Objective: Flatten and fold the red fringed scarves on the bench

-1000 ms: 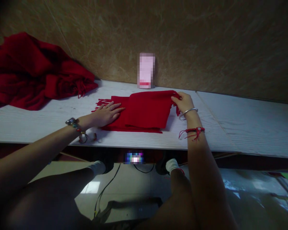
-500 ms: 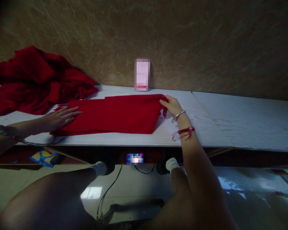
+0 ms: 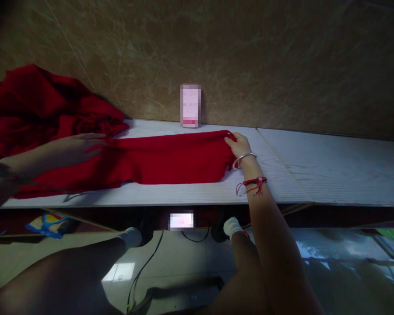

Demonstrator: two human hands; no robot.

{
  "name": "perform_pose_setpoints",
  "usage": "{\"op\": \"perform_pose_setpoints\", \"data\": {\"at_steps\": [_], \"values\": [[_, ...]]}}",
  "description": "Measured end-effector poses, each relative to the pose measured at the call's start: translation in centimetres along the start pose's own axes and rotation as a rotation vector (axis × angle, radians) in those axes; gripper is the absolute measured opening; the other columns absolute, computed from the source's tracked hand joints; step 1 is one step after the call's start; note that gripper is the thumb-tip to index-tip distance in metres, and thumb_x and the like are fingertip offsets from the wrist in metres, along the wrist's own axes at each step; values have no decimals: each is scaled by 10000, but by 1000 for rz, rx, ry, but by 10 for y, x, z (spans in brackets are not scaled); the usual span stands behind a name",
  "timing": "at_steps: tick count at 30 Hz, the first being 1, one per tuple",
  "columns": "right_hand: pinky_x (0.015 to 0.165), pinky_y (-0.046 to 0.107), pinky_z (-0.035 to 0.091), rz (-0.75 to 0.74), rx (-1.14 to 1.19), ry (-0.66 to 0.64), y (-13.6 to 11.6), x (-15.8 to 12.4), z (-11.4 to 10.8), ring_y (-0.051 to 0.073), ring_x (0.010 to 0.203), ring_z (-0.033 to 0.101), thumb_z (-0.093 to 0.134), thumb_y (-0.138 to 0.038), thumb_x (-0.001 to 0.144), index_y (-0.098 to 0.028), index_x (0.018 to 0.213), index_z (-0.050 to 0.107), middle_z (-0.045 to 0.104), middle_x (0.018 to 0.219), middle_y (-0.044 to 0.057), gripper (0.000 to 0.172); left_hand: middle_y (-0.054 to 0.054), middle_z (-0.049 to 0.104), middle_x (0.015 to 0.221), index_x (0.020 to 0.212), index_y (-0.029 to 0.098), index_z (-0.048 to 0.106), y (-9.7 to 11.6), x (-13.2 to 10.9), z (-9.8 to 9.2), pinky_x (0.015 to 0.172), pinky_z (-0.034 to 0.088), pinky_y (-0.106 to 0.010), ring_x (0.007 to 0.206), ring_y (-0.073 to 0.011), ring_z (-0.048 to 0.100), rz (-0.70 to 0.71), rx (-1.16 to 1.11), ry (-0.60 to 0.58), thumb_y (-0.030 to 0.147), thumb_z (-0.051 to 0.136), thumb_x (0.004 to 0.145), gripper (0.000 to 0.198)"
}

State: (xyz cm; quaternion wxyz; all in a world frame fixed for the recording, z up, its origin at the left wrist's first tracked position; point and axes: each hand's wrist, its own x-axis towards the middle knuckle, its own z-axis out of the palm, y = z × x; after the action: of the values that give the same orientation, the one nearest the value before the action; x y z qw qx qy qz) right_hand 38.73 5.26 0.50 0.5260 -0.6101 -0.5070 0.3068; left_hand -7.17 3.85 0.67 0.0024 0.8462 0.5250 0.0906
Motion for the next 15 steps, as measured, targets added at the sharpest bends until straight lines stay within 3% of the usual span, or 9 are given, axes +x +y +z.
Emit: {"op": "perform_pose_setpoints", "data": {"at_steps": [4, 7, 12, 15], "values": [[631, 320, 472, -4, -164, -27, 3, 8, 3, 152, 584, 548, 584, -186, 634, -197, 619, 564, 554, 561, -49, 27, -131, 395, 1447, 1272, 164, 523, 80, 52, 20, 1056, 336, -472, 1298, -306, 395, 41, 93, -153, 448, 309, 901, 514], [692, 357, 470, -37, -467, 30, 9, 14, 10, 187, 642, 568, 598, -221, 651, -214, 581, 534, 542, 561, -33, 95, -131, 311, 1496, 1380, 215, 416, 113, 71, 38, 1058, 282, -555, 1364, -360, 269, -20, 78, -232, 460, 356, 907, 536], [798, 392, 457, -140, -767, 83, 22, 24, 25, 231, 793, 603, 592, -201, 704, -212, 725, 606, 636, 747, 40, 28, -108, 232, 1531, 1446, 242, 286, 115, 74, 58, 1082, 217, -558, 1391, -350, 198, -131, 96, -226, 471, 247, 947, 551], [829, 415, 460, -260, -787, 65, 29, 29, 29, 243, 859, 602, 562, -144, 715, -193, 938, 632, 647, 871, 76, 239, -109, 224, 1534, 1444, 246, 290, 112, 73, 61, 1085, 210, -556, 1392, -344, 197, -124, 97, -202, 459, 229, 952, 539]]}}
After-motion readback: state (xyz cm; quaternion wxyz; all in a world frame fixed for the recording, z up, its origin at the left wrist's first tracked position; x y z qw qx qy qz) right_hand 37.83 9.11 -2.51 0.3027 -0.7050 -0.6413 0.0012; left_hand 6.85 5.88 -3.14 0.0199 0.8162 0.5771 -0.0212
